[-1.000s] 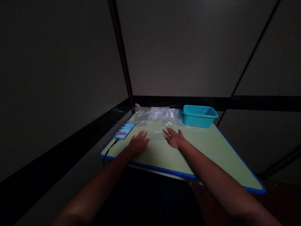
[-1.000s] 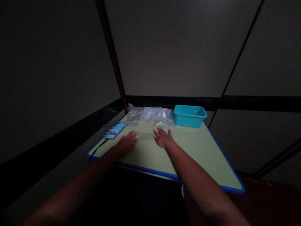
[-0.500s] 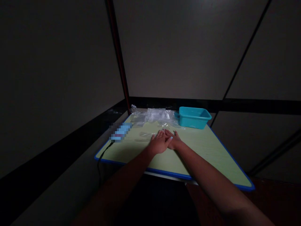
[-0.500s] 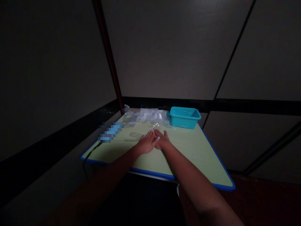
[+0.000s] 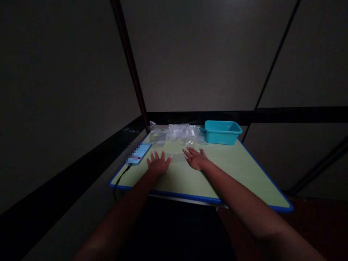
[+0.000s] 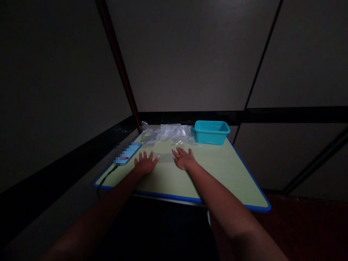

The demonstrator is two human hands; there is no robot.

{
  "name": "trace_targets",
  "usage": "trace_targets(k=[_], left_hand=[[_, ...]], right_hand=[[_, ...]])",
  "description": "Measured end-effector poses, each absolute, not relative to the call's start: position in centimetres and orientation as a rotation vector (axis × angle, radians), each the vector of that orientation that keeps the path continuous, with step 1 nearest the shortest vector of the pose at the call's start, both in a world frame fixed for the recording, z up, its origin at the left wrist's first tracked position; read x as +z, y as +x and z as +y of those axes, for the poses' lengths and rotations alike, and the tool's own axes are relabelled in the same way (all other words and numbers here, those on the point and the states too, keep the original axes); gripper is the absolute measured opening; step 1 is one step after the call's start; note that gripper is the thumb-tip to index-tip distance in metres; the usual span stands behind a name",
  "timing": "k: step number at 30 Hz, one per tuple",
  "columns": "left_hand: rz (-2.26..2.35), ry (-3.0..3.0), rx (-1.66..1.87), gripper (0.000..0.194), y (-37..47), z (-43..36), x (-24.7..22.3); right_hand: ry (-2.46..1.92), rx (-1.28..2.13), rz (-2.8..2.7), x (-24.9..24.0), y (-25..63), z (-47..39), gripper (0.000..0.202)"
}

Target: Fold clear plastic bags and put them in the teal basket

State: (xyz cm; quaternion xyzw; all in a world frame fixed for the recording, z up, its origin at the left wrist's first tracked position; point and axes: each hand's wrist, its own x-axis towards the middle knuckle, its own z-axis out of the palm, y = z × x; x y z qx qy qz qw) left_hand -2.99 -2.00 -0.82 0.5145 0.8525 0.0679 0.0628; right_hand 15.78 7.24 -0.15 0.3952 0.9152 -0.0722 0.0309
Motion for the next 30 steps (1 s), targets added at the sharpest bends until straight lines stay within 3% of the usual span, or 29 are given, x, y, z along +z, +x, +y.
trace_targets(k=[5, 11, 17, 30], left_hand=[[2.654, 1.658, 0.195, 0.078, -2.0, -1.8, -0.2], [2.307, 2.055, 0.168, 0.065, 0.7, 1.1, 1.1], [2.315, 2.061, 0.068, 0.057, 0.4, 2.8, -0.5], [2.328, 2.027, 0.034, 0.083, 0.2, 2.8, -0.9]], right_hand=[[1.216, -0.24, 2.817, 0.0, 15.7, 7.1, 0.056], [1.218, -0.282, 2.845, 0.0, 15.6, 6.9, 0.058], [1.227, -0.34, 2.842, 0.4, 15.6, 6.7, 0.057], [1.454, -0.465, 2.503, 2.0, 19.4, 8.8, 0.061]])
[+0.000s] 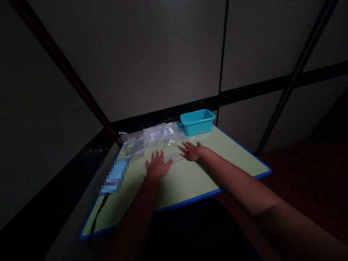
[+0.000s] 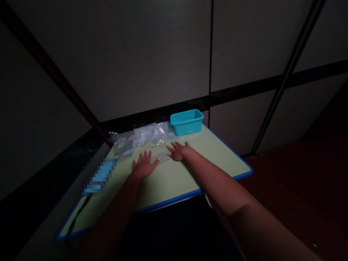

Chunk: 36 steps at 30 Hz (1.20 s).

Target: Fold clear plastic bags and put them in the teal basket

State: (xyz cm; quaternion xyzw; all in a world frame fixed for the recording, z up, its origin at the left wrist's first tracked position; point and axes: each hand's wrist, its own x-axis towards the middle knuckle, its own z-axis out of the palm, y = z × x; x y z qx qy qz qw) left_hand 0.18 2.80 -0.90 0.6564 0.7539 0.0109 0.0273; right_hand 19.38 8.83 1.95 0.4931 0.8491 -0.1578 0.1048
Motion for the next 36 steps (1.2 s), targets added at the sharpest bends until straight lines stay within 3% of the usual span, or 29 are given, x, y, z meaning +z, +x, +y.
trace_targets(k=[4, 10, 14, 29, 33, 36], left_hand=[[2.357, 2.085, 0.087, 0.076, 0.5, 2.3, -0.4], [2.494, 2.314, 0.435, 0.059, 1.9, 1.0, 0.7], [2.362, 2.232, 0.252, 0.055, 2.1, 0.9, 0.1], [2.285, 2.059, 0.106, 0.074, 1.7, 1.3, -0.9], [2.281, 2.055, 0.108, 0.075, 1.8, 1.3, -0.8], [2.288, 2.043, 0.083, 0.074, 1.8, 1.2, -0.7]], right_hand=[[1.562, -0.48, 2.508, 2.6, 20.4, 9.0, 0.065], [1.28, -0.451, 2.839, 2.1, 18.3, 7.0, 0.065], [1.157, -0.377, 2.998, 0.7, 16.6, 6.2, 0.061], [1.325, -0.463, 2.57, 2.5, 20.8, 9.2, 0.066], [1.481, -0.457, 2.764, 2.1, 19.7, 8.6, 0.059], [1.297, -0.382, 2.997, 1.2, 17.9, 7.6, 0.059]])
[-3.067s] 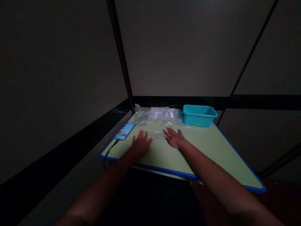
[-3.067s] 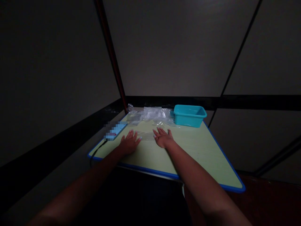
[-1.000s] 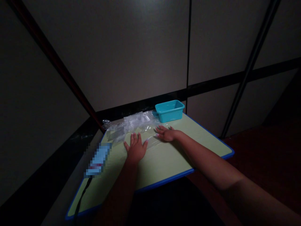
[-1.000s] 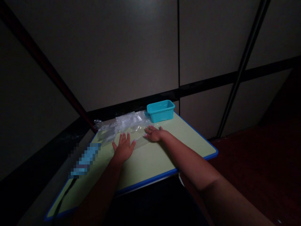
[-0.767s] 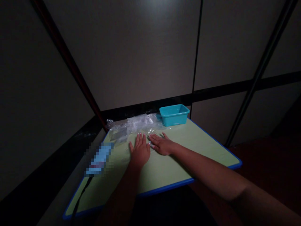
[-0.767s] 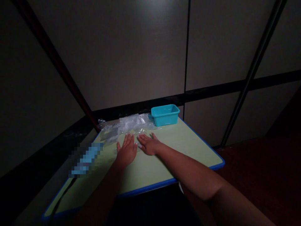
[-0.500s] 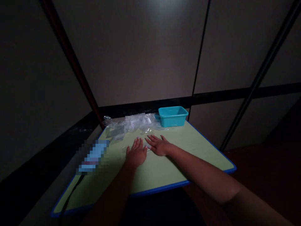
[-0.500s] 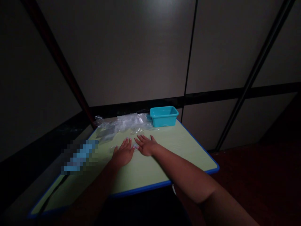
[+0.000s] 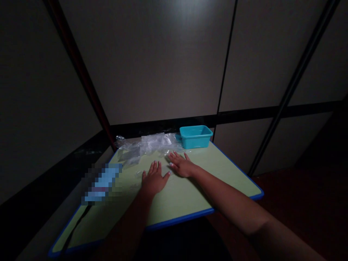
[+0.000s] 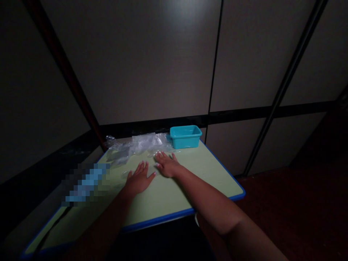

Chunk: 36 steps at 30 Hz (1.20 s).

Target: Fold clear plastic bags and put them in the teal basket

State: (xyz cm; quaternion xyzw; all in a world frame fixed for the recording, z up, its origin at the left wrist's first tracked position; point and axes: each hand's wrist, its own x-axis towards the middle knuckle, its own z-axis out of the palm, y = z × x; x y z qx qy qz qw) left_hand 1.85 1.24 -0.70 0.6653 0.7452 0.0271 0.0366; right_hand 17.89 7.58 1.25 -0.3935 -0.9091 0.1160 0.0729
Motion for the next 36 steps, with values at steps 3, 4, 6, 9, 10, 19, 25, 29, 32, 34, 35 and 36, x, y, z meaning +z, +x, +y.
trace_targets(k=[3, 4, 6, 9, 10, 19, 25, 29, 32, 34, 35, 36], left_hand=[[2.292, 2.042, 0.075, 0.074, 1.9, 1.3, -0.7], [2.292, 2.043, 0.077, 0.074, 1.9, 1.3, -0.7], [2.294, 2.042, 0.079, 0.075, 1.8, 1.4, -0.8], [2.299, 2.038, 0.083, 0.077, 1.8, 1.4, -0.9], [2.298, 2.037, 0.086, 0.077, 1.8, 1.4, -0.8], [2.28, 2.026, 0.106, 0.08, 1.8, 1.4, -0.9], [2.269, 2.046, 0.123, 0.081, 1.8, 1.5, -1.1], [2.29, 2.034, 0.161, 0.079, 1.8, 1.5, -1.2], [2.299, 2.033, 0.167, 0.079, 1.8, 1.6, -1.3], [2.297, 2.028, 0.153, 0.08, 1.7, 1.6, -1.3], [2.296, 2.023, 0.144, 0.08, 1.7, 1.6, -1.2], [2.297, 2.016, 0.137, 0.081, 1.6, 1.6, -1.2]], right_hand=[[-1.119, 0.328, -2.806, 0.6, 16.6, 7.1, 0.058], [-1.141, 0.335, -2.826, 0.5, 16.5, 7.2, 0.058], [-1.207, 0.355, -2.855, 0.5, 16.8, 7.5, 0.057], [-1.325, 0.414, -2.912, 1.2, 18.1, 8.2, 0.056], [-1.369, 0.44, -2.935, 1.6, 18.7, 8.5, 0.056], [-1.537, 0.471, -2.867, 2.8, 21.6, 9.9, 0.061], [-1.136, 0.399, -2.823, 1.5, 18.5, 7.7, 0.058], [-1.005, 0.392, -2.894, 0.7, 16.8, 6.9, 0.055], [-1.047, 0.404, -2.891, 0.6, 16.8, 7.0, 0.054], [-1.094, 0.415, -2.894, 0.6, 17.1, 7.2, 0.056], [-1.127, 0.424, -2.899, 0.7, 17.2, 7.2, 0.057], [-1.172, 0.432, -2.906, 0.8, 17.4, 7.3, 0.058]])
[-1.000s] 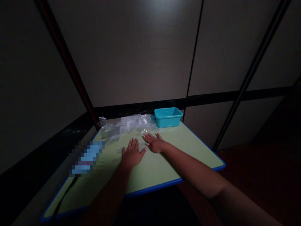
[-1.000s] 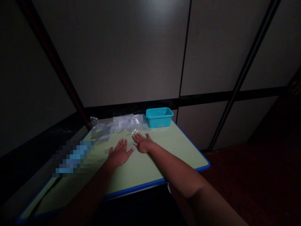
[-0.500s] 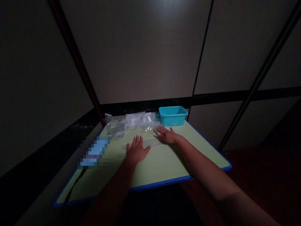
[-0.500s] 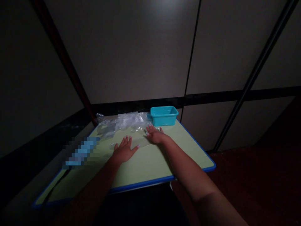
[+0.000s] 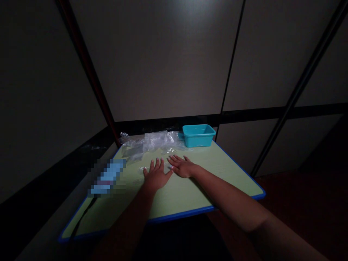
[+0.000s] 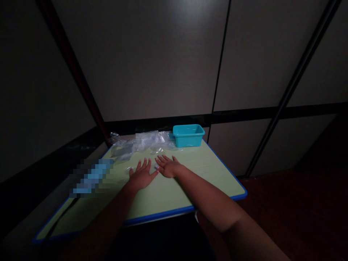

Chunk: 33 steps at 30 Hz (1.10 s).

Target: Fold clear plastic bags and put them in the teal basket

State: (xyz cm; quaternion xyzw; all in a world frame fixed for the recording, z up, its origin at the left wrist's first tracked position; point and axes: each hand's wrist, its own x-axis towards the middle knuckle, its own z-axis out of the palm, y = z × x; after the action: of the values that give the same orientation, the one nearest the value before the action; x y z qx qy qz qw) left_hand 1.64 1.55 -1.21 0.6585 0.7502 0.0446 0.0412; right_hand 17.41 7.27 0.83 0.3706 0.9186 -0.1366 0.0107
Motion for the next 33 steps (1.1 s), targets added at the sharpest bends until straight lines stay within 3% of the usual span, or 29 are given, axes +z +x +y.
trace_targets(k=[11, 22, 33], left_hand=[[2.325, 1.983, 0.126, 0.08, 1.6, 1.4, -1.0], [2.346, 2.005, 0.145, 0.077, 1.6, 1.3, -1.2], [2.41, 1.9, 0.16, 0.083, 1.8, 1.1, -0.9]], right_hand=[[1.51, -0.41, 2.515, 1.4, 19.5, 8.6, 0.071], [1.077, -0.372, 2.969, 0.1, 17.0, 7.5, 0.061], [1.346, -0.407, 2.642, 1.3, 18.2, 7.5, 0.071]])
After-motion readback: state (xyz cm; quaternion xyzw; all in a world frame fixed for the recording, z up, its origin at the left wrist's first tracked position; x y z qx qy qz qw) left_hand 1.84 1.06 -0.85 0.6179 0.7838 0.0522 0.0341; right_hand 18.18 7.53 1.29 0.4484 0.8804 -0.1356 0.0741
